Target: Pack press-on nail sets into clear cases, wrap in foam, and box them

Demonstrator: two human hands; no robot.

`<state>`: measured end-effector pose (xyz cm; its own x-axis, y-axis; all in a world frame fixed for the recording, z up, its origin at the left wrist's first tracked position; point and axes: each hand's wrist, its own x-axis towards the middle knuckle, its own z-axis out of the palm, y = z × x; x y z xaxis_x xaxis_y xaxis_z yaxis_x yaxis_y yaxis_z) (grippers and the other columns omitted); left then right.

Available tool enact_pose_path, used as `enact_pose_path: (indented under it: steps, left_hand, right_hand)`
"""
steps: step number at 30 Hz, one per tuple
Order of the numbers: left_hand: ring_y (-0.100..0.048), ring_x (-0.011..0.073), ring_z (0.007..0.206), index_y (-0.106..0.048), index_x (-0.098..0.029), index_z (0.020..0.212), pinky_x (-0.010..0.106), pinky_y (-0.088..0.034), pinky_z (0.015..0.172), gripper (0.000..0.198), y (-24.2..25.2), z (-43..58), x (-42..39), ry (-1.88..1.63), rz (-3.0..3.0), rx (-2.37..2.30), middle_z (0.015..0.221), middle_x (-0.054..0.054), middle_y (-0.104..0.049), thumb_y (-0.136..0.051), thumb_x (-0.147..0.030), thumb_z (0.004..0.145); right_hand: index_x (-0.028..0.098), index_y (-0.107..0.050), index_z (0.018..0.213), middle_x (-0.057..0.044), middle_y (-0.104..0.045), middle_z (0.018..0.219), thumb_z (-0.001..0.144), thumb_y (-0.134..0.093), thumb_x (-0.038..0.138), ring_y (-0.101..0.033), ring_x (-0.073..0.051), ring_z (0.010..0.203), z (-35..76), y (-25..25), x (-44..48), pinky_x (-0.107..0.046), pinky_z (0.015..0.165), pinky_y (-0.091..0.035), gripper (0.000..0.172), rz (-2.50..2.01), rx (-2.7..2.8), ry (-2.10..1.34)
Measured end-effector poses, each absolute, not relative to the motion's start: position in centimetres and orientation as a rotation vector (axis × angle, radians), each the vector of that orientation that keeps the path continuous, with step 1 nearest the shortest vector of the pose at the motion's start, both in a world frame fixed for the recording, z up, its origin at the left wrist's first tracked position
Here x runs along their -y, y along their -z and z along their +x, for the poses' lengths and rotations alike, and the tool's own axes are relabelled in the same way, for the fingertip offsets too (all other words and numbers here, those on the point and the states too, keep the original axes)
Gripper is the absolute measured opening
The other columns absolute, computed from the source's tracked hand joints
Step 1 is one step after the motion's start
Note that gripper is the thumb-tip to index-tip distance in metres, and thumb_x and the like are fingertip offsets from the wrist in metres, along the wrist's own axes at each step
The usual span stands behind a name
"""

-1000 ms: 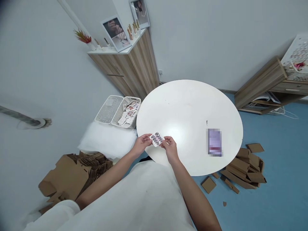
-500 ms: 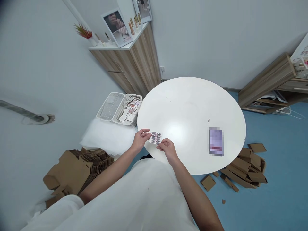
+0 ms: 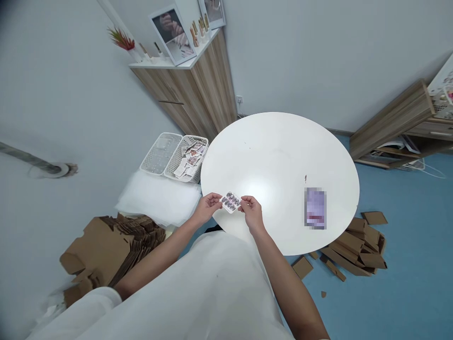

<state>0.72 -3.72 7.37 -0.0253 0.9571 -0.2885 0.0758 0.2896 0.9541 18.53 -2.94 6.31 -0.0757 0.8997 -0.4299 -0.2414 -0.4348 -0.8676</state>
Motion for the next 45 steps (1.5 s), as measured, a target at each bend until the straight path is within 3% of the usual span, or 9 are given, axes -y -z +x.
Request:
enact_pose_path:
  steps: [6, 12, 16, 24, 31, 34, 38, 45]
  left_hand:
    - [-0.056, 0.01, 0.067, -0.057, -0.015, 0.093, 0.027, -0.046, 0.07, 0.026, -7.6, 0.9, 4.1, -0.904, 1.103, -1.403, 0.074, 0.001, -0.057, -0.059, -0.031, 0.072]
    - [-0.055, 0.0087, 0.071, -0.041, -0.021, 0.124, 0.027, -0.045, 0.074, 0.061, -8.1, 0.3, 4.4, -0.768, 1.388, -1.391, 0.093, 0.003, -0.055, -0.064, -0.028, 0.069]
    - [-0.053, 0.0106, 0.077, -0.03, -0.026, 0.132, 0.029, -0.042, 0.081, 0.076, -8.6, 0.0, 4.5, -0.641, 1.667, -1.374, 0.088, -0.002, -0.056, -0.067, -0.025, 0.065]
    - [-0.052, 0.01, 0.07, -0.033, -0.025, 0.13, 0.026, -0.043, 0.076, 0.069, -7.9, -0.9, 4.9, -0.564, 1.74, -1.428, 0.074, -0.005, -0.053, -0.064, -0.025, 0.068]
    - [-0.052, 0.0092, 0.067, -0.035, -0.024, 0.127, 0.025, -0.044, 0.074, 0.066, -6.9, -3.1, 4.4, -0.642, 1.626, -1.465, 0.071, -0.006, -0.051, -0.064, -0.027, 0.068]
    - [-0.053, 0.0092, 0.067, -0.035, -0.023, 0.127, 0.024, -0.044, 0.073, 0.066, -6.2, -4.2, 3.8, -0.655, 1.573, -1.462, 0.071, -0.006, -0.051, -0.065, -0.027, 0.068]
    - [-0.053, 0.0105, 0.07, -0.033, -0.024, 0.129, 0.026, -0.044, 0.073, 0.068, -4.7, -5.6, 3.2, -0.651, 1.533, -1.453, 0.074, -0.004, -0.051, -0.064, -0.029, 0.069]
    - [-0.05, 0.0128, 0.077, -0.033, -0.024, 0.13, 0.032, -0.046, 0.077, 0.07, -2.0, -8.0, 2.2, -0.627, 1.523, -1.517, 0.099, 0.004, -0.044, -0.064, -0.022, 0.067]
  right_hand:
    - [0.02, -0.058, 0.084, 0.003, -0.053, 0.069, 0.068, -0.06, 0.039, -0.052, -0.009, 0.058, 18.8, -6.3, 2.8, -0.03, 0.067, -0.044, 0.025, -1.32, 0.815, -1.58]
    - [0.02, -0.059, 0.084, 0.002, -0.054, 0.07, 0.068, -0.06, 0.04, -0.051, -0.01, 0.06, 18.9, -6.2, 3.0, -0.031, 0.068, -0.045, 0.026, -1.315, 0.852, -1.574]
    - [0.02, -0.06, 0.084, 0.001, -0.055, 0.071, 0.068, -0.06, 0.041, -0.05, -0.009, 0.059, 18.8, -5.9, 3.0, -0.031, 0.067, -0.045, 0.026, -1.31, 0.866, -1.569]
    - [0.02, -0.061, 0.091, 0.0, -0.056, 0.075, 0.072, -0.055, 0.042, -0.051, -0.011, 0.064, 17.8, -5.5, 3.2, -0.033, 0.071, -0.045, 0.029, -1.304, 0.959, -1.605]
    - [0.029, -0.044, 0.122, -0.005, -0.049, 0.109, 0.071, -0.057, 0.04, -0.053, -0.013, 0.08, 15.8, -5.5, 3.7, -0.033, 0.075, -0.045, 0.053, -1.361, 1.074, -1.621]
    - [0.029, -0.042, 0.123, -0.006, -0.048, 0.114, 0.071, -0.058, 0.039, -0.054, -0.014, 0.084, 15.0, -5.6, 3.7, -0.034, 0.077, -0.045, 0.056, -1.428, 1.101, -1.655]
    - [0.027, -0.046, 0.12, -0.005, -0.051, 0.111, 0.071, -0.058, 0.038, -0.055, -0.014, 0.081, 13.5, -5.6, 3.6, -0.035, 0.079, -0.044, 0.052, -1.492, 1.165, -1.727]
    - [0.024, -0.048, 0.119, -0.006, -0.051, 0.11, 0.069, -0.059, 0.036, -0.055, -0.014, 0.083, 9.9, -4.8, 2.8, -0.036, 0.081, -0.044, 0.053, -1.608, 1.168, -1.653]
